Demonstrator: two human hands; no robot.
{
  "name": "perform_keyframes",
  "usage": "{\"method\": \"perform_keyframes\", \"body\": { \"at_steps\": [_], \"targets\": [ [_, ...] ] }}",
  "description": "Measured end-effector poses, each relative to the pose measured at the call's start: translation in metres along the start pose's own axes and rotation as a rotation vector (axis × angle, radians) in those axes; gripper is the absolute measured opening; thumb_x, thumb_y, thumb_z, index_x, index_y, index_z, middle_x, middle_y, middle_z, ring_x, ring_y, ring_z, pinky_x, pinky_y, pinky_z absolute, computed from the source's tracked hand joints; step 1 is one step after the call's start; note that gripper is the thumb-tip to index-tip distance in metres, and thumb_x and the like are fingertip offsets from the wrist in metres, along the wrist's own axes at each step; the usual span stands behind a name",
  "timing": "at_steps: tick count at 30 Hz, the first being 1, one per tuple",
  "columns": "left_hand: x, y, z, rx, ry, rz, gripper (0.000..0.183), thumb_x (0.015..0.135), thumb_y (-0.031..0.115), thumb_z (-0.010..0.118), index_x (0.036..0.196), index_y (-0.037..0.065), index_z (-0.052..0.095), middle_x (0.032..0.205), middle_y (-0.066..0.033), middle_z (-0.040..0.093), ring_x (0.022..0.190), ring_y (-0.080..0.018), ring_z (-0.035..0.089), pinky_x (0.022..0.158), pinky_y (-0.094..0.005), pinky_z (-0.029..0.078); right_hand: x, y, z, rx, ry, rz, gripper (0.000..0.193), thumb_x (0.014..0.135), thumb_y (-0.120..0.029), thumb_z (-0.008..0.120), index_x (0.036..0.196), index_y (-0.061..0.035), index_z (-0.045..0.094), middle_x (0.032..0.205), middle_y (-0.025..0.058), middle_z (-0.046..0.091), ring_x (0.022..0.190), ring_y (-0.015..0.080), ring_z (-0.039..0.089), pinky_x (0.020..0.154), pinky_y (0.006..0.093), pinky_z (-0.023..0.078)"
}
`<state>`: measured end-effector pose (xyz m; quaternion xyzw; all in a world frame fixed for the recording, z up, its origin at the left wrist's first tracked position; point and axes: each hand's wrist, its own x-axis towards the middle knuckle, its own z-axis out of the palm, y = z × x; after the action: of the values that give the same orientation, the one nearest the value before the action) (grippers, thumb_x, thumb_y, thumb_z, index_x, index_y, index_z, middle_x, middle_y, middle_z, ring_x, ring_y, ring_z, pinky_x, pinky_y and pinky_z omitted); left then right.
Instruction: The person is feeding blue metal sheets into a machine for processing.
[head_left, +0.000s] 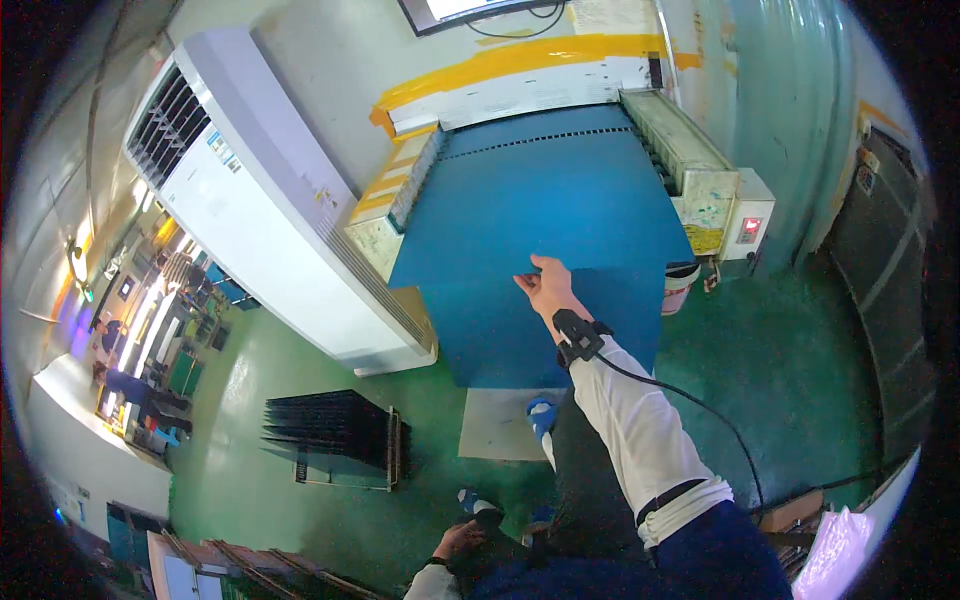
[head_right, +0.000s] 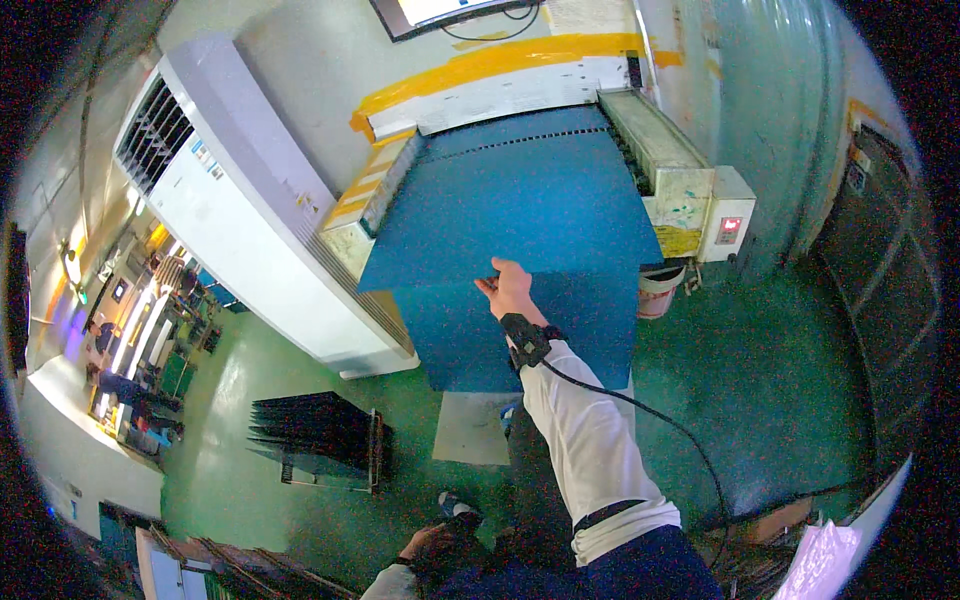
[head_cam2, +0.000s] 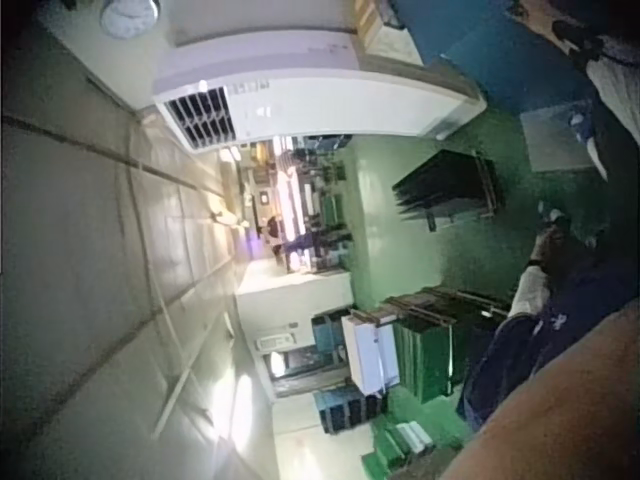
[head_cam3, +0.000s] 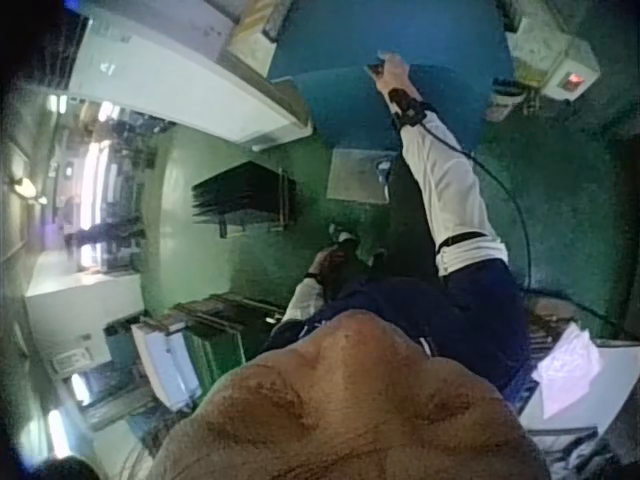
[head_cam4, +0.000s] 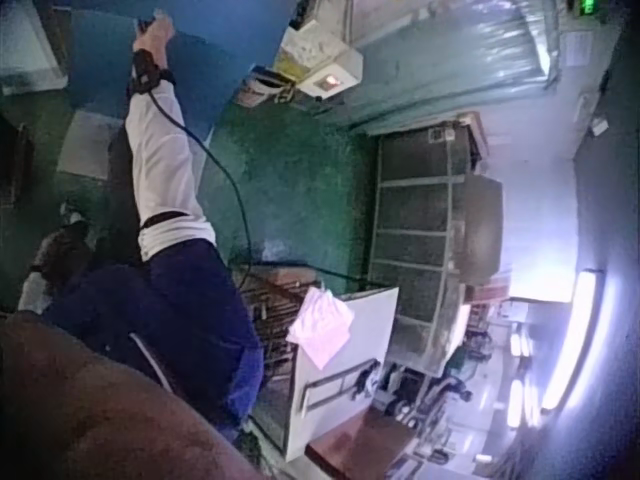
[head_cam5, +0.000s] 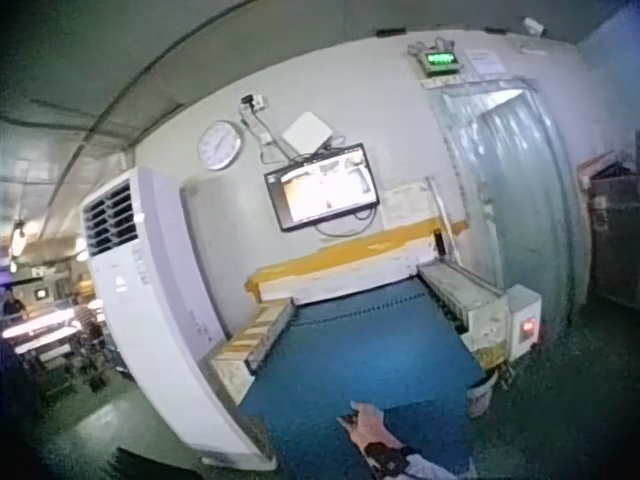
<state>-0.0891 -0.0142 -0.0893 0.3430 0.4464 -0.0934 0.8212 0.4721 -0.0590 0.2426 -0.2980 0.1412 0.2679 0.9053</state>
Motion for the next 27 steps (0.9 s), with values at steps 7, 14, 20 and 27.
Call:
{"method": "perform_keyframes", "body": {
  "at_steps": [7,14,20,27],
  "targets": [
    [-0.017,0.015,0.030,0.033,0.027,0.025,0.040,0.086,0.027,0.055,0.113,-0.001,0.046,0.098,-0.0195,0.060,0.083,-0.0269,0.061,0.071,-0.0345,0.051,0.004,-0.006,-0.008,0.019,-0.067,-0.072,0.016,0.078,-0.007,0.058,0.087,-0.0007,0.047,0.077,0.0116,0.043,0.064,0.0239,0.046,0.061,0.0422,0.052],
    [-0.007,0.004,0.012,0.086,0.094,-0.063,0.042,0.085,0.029,0.055,0.113,-0.002,0.046,0.101,-0.0197,0.058,0.086,-0.0276,0.060,0.072,-0.0342,0.050,0.009,-0.005,0.002,-0.026,-0.041,-0.044,0.014,0.081,-0.008,0.055,0.090,-0.0027,0.045,0.087,0.0119,0.049,0.074,0.0249,0.050,0.073,0.0421,0.048],
    [-0.023,0.008,0.027,0.311,0.026,0.127,0.045,0.084,0.028,0.058,0.113,-0.003,0.045,0.100,-0.0194,0.059,0.082,-0.0276,0.060,0.070,-0.0352,0.050,0.003,-0.010,0.007,-0.036,-0.004,-0.093,0.016,0.079,-0.008,0.056,0.089,-0.0004,0.046,0.082,0.0131,0.046,0.068,0.0244,0.048,0.062,0.0407,0.051],
    [-0.039,0.027,0.056,0.358,0.160,0.161,0.042,0.084,0.026,0.058,0.111,-0.004,0.046,0.097,-0.0200,0.060,0.078,-0.0279,0.061,0.067,-0.0362,0.051,0.022,-0.012,-0.001,0.008,-0.048,-0.081,0.016,0.079,-0.008,0.056,0.091,-0.0015,0.046,0.087,0.0120,0.047,0.070,0.0249,0.049,0.065,0.0417,0.050]
  ]
}}
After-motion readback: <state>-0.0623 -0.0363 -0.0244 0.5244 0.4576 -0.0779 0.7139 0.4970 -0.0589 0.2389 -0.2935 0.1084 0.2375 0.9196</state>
